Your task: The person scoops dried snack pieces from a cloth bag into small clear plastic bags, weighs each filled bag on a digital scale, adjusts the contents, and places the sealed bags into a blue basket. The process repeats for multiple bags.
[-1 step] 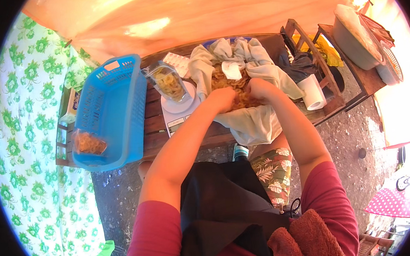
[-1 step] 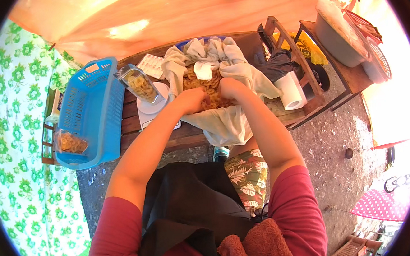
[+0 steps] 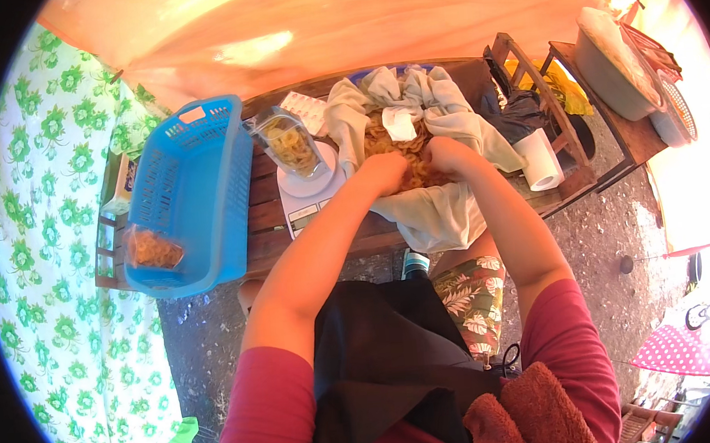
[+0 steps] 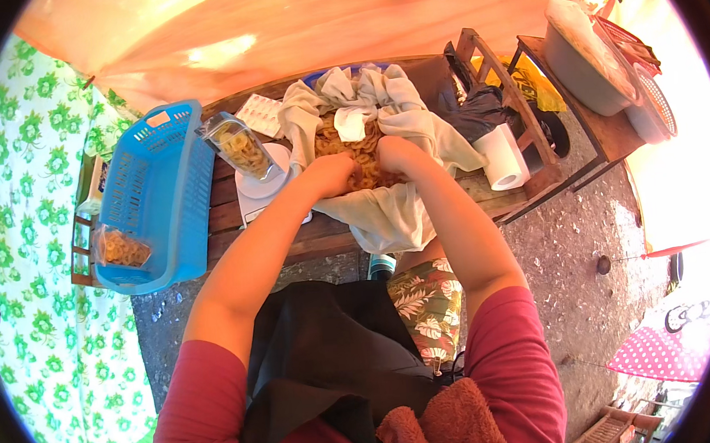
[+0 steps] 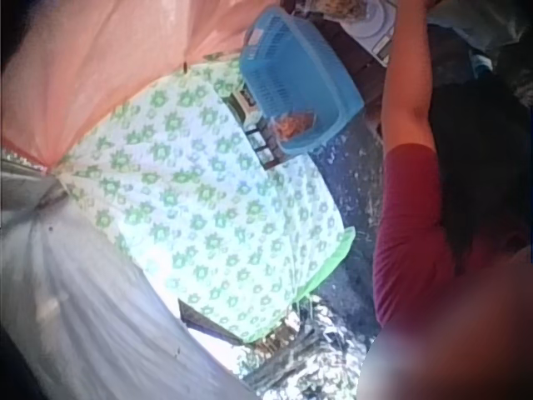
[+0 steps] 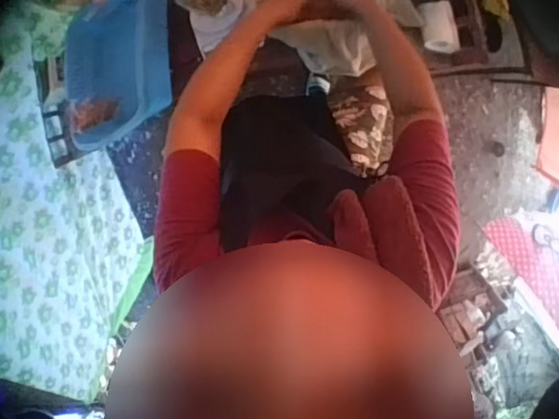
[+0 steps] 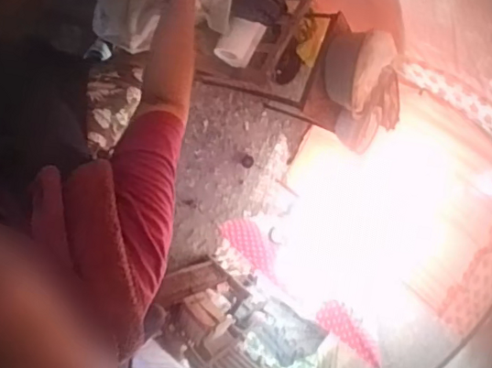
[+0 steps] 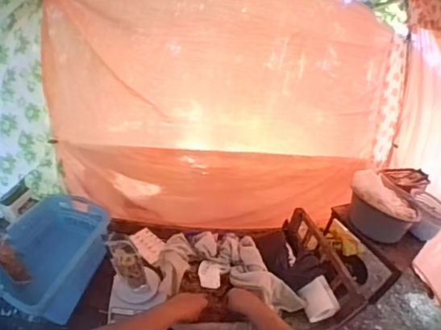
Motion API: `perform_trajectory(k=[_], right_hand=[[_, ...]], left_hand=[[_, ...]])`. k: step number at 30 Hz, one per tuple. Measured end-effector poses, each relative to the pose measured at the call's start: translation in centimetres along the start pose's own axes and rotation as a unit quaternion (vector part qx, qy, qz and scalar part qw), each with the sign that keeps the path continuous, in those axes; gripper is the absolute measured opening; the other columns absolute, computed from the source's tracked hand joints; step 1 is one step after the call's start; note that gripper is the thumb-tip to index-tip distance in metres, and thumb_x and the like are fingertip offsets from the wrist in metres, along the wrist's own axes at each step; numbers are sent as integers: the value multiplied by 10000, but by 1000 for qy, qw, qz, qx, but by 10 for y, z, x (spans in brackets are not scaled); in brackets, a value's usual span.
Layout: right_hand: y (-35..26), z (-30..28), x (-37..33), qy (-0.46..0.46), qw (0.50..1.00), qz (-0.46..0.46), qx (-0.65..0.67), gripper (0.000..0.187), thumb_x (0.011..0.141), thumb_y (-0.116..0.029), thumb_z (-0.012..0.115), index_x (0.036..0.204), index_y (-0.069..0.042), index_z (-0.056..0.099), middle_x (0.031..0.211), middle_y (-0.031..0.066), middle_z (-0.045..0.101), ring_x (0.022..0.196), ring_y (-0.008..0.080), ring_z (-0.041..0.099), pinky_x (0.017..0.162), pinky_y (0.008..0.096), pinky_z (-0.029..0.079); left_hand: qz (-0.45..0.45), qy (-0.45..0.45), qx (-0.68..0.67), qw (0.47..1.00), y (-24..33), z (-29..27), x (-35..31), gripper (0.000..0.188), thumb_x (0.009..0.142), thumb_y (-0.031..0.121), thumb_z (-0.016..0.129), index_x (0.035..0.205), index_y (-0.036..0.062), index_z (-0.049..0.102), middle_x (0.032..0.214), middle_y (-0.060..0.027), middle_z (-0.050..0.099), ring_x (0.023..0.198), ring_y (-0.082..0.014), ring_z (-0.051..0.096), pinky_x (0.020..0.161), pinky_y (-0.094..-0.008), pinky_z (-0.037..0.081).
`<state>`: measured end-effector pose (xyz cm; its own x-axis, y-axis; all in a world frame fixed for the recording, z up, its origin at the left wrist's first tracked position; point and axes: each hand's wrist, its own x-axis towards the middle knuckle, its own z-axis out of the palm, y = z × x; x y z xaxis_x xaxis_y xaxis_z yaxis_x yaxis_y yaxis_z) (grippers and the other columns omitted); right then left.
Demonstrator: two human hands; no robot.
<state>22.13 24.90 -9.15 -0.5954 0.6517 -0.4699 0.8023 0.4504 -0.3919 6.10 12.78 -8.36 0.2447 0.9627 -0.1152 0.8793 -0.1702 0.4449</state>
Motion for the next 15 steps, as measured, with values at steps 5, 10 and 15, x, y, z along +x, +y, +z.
perform_trajectory(k=[5,10,15], right_hand=[[-10,14,7,-32,998,14,-62,207,729,-135,733,888,-7,696,745,129,693,641,206,667,563,321,521],[-14,13,3,-38,997,27,-55,198,722,-186,756,827,-29,700,701,96,679,620,184,651,549,324,516],[-23,8,-12,-52,999,-8,11,181,770,-191,729,844,-32,685,740,74,670,647,144,640,547,292,502]], left_hand=[[-36,22,-60,997,-12,5,13,193,808,96,655,989,61,712,913,-127,689,871,-278,661,770,-382,513],[-97,107,-384,912,-24,-15,0,176,873,166,660,950,13,699,810,-66,695,711,-161,623,662,-320,488],[-178,128,-485,847,-13,-34,-20,237,902,261,655,883,27,685,798,-34,677,697,-110,558,662,-270,426]])
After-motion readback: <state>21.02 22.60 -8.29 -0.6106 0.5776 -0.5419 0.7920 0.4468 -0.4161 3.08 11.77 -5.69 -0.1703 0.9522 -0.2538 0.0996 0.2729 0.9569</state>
